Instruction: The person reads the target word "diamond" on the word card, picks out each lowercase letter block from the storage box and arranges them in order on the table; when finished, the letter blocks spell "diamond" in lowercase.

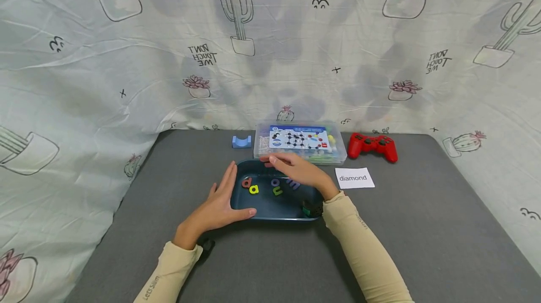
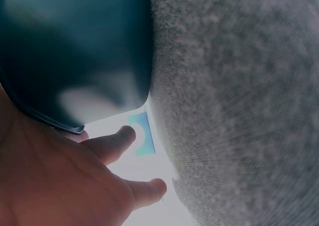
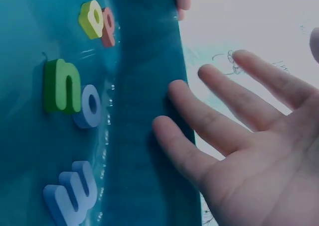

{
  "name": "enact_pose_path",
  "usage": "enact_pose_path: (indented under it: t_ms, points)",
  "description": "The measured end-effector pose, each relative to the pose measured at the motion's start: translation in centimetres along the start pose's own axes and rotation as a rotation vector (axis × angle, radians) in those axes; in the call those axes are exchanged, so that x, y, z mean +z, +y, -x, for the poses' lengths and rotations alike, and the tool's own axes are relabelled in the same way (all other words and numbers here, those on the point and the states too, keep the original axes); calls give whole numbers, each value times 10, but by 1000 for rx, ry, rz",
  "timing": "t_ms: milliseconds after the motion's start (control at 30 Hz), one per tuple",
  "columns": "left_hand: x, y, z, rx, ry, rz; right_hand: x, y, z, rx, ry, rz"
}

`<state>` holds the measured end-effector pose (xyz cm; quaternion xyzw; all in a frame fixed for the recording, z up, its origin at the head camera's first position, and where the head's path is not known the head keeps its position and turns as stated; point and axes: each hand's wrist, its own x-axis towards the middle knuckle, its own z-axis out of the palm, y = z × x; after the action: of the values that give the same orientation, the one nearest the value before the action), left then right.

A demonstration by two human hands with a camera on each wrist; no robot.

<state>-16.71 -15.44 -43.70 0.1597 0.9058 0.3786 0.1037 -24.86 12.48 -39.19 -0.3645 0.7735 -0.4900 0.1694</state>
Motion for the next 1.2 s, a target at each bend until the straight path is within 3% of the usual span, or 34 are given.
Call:
enact_pose_path:
  t_ms: [267,733,1200]
  points:
    - [-3,1,-1,-3,-13,9,0,-3,-5,14,-22,4]
    - [-4,-1,2,38,-13,15,16,3,-31,77,-204,78]
    - [-3,-2,0,43,-11,21,25,13,-36,70,-210,137]
